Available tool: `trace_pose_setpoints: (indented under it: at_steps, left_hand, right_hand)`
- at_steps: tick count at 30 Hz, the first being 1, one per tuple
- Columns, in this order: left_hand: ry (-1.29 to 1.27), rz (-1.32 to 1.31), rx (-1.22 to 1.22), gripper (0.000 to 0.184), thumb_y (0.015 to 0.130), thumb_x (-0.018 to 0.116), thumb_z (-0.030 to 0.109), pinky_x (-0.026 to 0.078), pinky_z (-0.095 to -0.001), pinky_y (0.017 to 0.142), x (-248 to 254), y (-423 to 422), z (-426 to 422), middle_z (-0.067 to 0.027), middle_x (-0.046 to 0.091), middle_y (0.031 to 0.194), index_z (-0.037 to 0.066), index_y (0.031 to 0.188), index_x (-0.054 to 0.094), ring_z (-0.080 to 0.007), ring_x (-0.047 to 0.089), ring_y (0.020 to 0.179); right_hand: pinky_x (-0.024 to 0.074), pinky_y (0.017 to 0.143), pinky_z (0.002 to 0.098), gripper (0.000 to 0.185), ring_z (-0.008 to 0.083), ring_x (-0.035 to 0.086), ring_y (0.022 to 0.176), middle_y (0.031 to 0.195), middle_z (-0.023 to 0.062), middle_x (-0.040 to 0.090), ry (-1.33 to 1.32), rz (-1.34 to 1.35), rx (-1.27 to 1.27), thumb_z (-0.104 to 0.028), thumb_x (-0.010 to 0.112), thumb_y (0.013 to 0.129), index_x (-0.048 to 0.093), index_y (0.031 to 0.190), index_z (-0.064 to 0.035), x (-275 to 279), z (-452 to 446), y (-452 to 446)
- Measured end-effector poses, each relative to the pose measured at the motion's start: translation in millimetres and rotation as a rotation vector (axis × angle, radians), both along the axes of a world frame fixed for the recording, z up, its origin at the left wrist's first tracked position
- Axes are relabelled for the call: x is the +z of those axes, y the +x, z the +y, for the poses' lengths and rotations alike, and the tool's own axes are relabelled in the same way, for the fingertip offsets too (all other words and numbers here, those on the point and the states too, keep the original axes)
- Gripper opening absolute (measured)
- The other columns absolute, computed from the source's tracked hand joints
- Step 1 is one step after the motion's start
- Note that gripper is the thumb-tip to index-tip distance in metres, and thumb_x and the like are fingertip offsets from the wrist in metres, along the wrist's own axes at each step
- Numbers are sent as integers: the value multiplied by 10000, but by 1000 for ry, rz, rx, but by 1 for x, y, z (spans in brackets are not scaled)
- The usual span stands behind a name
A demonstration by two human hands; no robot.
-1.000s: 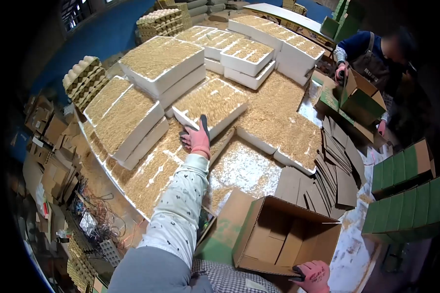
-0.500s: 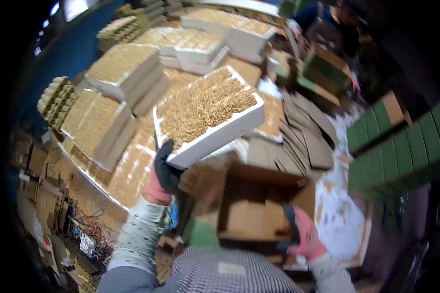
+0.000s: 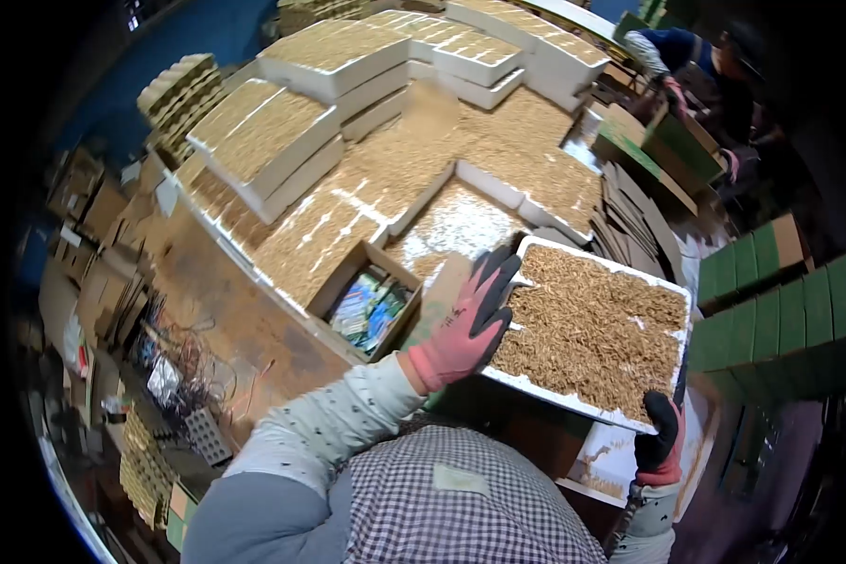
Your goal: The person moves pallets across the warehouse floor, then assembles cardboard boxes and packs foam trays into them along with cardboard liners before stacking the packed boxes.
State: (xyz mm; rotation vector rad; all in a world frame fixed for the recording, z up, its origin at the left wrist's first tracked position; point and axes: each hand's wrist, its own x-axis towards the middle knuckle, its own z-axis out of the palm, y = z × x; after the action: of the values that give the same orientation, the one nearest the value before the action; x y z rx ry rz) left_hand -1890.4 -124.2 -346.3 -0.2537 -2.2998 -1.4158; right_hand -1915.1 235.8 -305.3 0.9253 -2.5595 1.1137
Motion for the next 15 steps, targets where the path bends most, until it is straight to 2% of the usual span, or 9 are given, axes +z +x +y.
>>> trace_pose_setpoints:
  at_steps: [2, 5, 7, 9, 10, 11, 12, 14, 15]
  left_hand:
    - [124, -50, 262, 604, 824, 570, 151, 131, -384, 1107, -31, 11, -3, -193, 241, 1436, 38, 1365, 328, -317, 181, 1355]
    - [-369, -241, 499, 462, 793, 617, 332, 389, -411, 939, -24, 41, -69, -161, 549, 1150, 53, 1152, 537, -317, 501, 1097]
    - [-1077, -743, 426, 519, 757, 578, 555, 472, -332, 762, -56, 51, -109, -66, 638, 981, 115, 1029, 616, -215, 598, 949]
    - [-1192, -969, 333, 393, 808, 554, 461, 497, -333, 692, -79, 53, -112, -72, 657, 913, 106, 959, 628, -227, 632, 885]
    - [-1199, -984, 329, 249, 827, 526, 293, 503, -357, 679, -126, 53, -128, -89, 656, 930, 98, 944, 625, -244, 640, 874]
    - [-1154, -991, 291, 205, 793, 508, 183, 498, -373, 713, -108, 54, -120, -102, 651, 951, 95, 941, 620, -256, 633, 887]
    - [-1112, -892, 279, 221, 774, 522, 192, 487, -376, 761, -98, 59, -119, -111, 644, 965, 91, 943, 621, -264, 622, 901]
    - [-956, -834, 235, 246, 751, 545, 205, 467, -362, 813, -80, 64, -124, -107, 637, 952, 104, 961, 622, -262, 594, 937]
    - [-953, -801, 255, 234, 749, 558, 208, 456, -355, 831, -79, 65, -129, -105, 634, 952, 119, 954, 627, -261, 589, 943]
  right_hand:
    - [432, 871, 379, 315, 267, 565, 953, 1025, 156, 601, 163, -74, 74, -193, 572, 794, 573, 1060, -23, 3, -12, -12]
    - [426, 865, 333, 572, 237, 547, 915, 1078, 167, 585, -23, -1004, -121, -329, 642, 805, 470, 1211, 36, 17, -72, -37]
    - [452, 863, 385, 714, 389, 556, 987, 1124, 309, 527, 630, -581, -129, -324, 683, 748, 380, 1228, 109, -2, -69, -42]
    - [466, 832, 377, 703, 371, 578, 957, 997, 279, 580, 871, -291, -24, -284, 687, 746, 369, 1190, 158, -19, -76, -39]
    - [480, 801, 362, 558, 341, 602, 923, 932, 228, 618, 1034, -266, 1, -261, 658, 761, 483, 1115, 133, -8, -91, -35]
    - [494, 765, 360, 426, 302, 626, 880, 885, 159, 648, 1142, -267, -36, -279, 640, 757, 609, 1020, 55, -49, -90, -45]
    - [501, 745, 363, 327, 278, 636, 863, 892, 118, 658, 1262, -312, 65, -318, 623, 750, 678, 890, -29, -41, -102, -47]
    - [495, 775, 401, 294, 281, 634, 908, 988, 92, 664, 1225, -220, 417, -327, 555, 805, 690, 947, -107, -13, -110, -53]
    - [482, 796, 404, 402, 299, 625, 903, 962, 124, 661, 1050, -238, 302, -439, 565, 782, 681, 958, -97, -15, -111, -63]
